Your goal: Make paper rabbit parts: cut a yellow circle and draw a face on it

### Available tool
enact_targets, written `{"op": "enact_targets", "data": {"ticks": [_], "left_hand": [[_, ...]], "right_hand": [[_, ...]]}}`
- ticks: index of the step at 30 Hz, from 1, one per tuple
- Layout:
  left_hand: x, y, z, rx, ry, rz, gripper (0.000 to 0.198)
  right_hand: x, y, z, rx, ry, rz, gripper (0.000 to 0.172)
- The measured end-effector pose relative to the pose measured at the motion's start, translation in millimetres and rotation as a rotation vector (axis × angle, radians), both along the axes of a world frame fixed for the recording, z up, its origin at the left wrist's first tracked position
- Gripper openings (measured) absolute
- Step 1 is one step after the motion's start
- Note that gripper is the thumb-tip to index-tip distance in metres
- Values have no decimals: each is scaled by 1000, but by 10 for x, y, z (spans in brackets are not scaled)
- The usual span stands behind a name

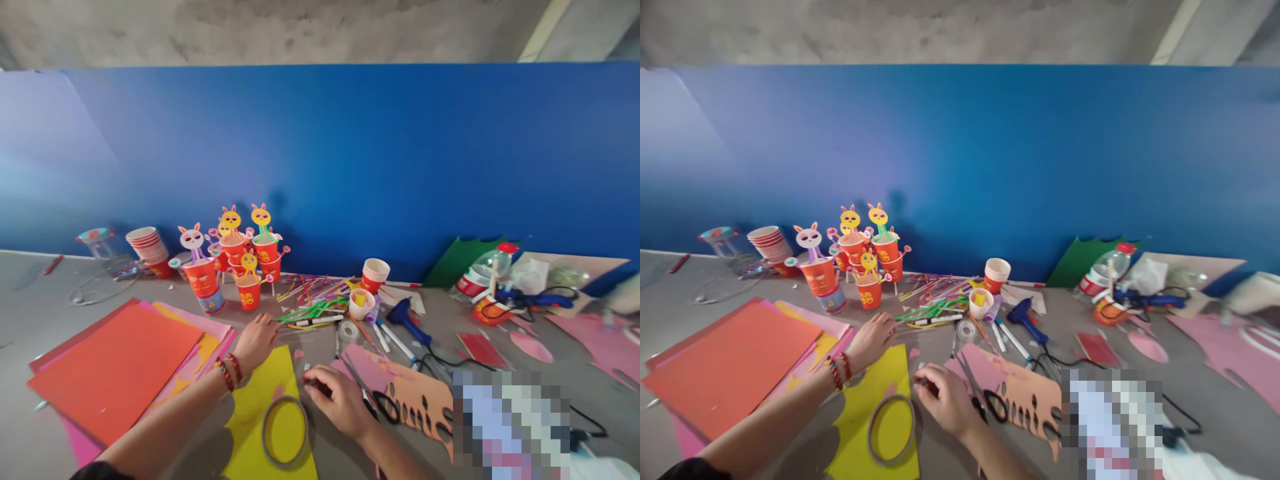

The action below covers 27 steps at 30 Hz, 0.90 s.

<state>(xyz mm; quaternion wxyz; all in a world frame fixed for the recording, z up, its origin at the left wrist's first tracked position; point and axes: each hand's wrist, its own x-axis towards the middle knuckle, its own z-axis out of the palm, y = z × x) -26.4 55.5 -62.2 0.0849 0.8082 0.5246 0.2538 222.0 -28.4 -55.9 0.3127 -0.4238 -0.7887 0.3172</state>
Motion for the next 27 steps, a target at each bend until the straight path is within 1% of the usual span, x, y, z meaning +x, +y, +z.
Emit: {"op": "enact_targets", "data": {"ticks": [3, 7, 10, 13, 14, 17, 18, 20, 24, 27], "left_hand": [[30, 31, 76, 7, 55, -46, 16], [145, 131, 245, 11, 106, -108, 13], [293, 270, 294, -3, 126, -86, 16], [452, 393, 236, -33, 148, -20, 18], [502, 418, 202, -43, 159, -14, 25], [624, 453, 99, -68, 197, -28, 55], [648, 460, 71, -72, 208, -30, 61], [659, 485, 34, -77, 222, -22, 61], [574, 574, 18, -77, 220, 15, 50], [553, 614, 17, -57, 203, 23, 55]], "right_hand": [[-10, -9, 28, -27, 7, -4, 15], [-10, -1, 47, -64, 38, 6, 18], [-4, 12, 49, -95, 37, 28, 16], [1, 23, 25, -102, 18, 22, 15], [2, 26, 11, -101, 13, 17, 15], [3, 33, -29, -96, 0, 5, 16], [1, 34, -38, -89, -4, 4, 17], [-2, 35, -43, -66, -7, 3, 19], [-13, 26, -24, -46, 3, 4, 19], [-19, 21, -22, -51, 2, 10, 18]]}}
